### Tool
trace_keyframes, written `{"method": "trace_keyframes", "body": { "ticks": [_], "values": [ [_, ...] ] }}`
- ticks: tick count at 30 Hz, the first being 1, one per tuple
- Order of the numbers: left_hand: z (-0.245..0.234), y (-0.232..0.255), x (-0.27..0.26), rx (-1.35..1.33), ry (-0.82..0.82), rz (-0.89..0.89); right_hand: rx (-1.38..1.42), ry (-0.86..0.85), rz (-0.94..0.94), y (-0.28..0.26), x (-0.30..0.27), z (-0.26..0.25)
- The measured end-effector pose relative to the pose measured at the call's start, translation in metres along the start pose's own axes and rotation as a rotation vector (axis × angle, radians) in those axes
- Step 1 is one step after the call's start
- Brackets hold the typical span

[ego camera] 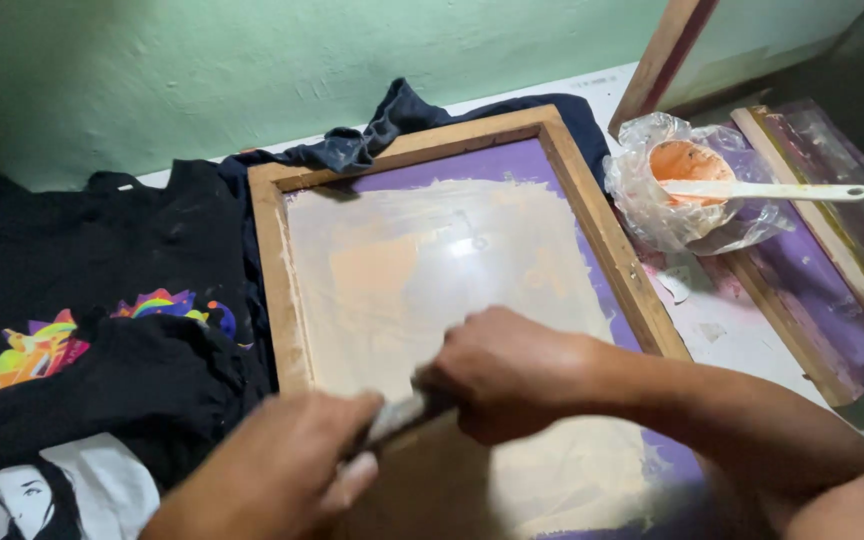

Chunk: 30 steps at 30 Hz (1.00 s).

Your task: The person uses a squeegee to spread white ink across a screen printing frame placed over a black t-shirt. The hands move the squeegee back and forth to ensure even coverage of the ink on the mesh screen.

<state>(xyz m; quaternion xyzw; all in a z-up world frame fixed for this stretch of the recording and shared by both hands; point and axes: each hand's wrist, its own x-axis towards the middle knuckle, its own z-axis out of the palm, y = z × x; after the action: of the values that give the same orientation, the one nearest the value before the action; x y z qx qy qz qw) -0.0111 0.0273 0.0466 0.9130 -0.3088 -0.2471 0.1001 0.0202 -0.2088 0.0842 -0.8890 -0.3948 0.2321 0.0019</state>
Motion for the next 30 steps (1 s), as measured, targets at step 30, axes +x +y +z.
{"method": "trace_keyframes", "body": {
  "ticks": [30],
  "values": [
    [0.037, -0.023, 0.043, 0.576, 0.765, -0.039, -0.145, 0.611, 0.051, 0.026, 0.059, 0.058]
  ]
}}
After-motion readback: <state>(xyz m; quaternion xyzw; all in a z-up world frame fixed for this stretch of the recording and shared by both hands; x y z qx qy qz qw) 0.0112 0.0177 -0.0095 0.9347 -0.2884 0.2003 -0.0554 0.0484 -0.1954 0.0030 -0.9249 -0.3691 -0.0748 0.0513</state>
